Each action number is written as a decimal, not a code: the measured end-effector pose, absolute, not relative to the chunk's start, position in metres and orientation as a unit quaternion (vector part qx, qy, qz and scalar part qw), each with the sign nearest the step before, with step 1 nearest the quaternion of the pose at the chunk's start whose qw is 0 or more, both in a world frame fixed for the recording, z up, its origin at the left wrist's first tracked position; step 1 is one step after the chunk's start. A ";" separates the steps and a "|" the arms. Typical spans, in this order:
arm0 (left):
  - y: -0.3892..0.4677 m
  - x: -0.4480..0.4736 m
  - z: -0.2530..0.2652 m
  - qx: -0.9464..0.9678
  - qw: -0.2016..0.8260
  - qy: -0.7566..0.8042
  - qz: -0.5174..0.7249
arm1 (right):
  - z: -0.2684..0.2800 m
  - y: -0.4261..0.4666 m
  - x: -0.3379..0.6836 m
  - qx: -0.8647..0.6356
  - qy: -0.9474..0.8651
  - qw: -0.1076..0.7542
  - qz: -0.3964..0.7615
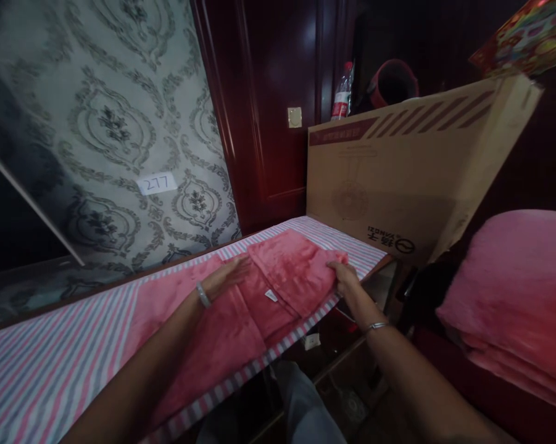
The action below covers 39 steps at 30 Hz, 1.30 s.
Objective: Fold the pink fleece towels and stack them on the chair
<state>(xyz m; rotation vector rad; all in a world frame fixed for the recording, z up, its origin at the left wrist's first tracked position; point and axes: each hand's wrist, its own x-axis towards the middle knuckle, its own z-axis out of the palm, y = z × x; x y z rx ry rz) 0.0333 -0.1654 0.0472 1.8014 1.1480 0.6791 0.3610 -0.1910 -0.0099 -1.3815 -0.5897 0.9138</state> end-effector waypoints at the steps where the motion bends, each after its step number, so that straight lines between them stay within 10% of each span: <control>1: -0.166 0.019 0.049 0.669 0.498 0.460 0.304 | 0.000 -0.188 0.354 -0.604 -0.266 0.644 0.386; 10: -0.174 -0.081 0.057 0.352 0.688 0.374 0.512 | 0.094 -0.238 0.192 -0.459 -0.732 0.490 0.116; 19: -0.199 -0.136 0.034 0.287 0.650 0.379 0.593 | 0.017 -0.331 0.114 -0.294 -0.905 0.284 0.119; 34: -0.160 -0.107 0.091 0.369 0.492 0.475 0.629 | 0.047 -0.298 0.157 -0.289 -0.832 0.473 -0.041; 39: -0.182 -0.158 0.082 0.346 0.477 0.525 0.614 | 0.032 -0.320 0.102 -0.246 -0.884 0.398 -0.012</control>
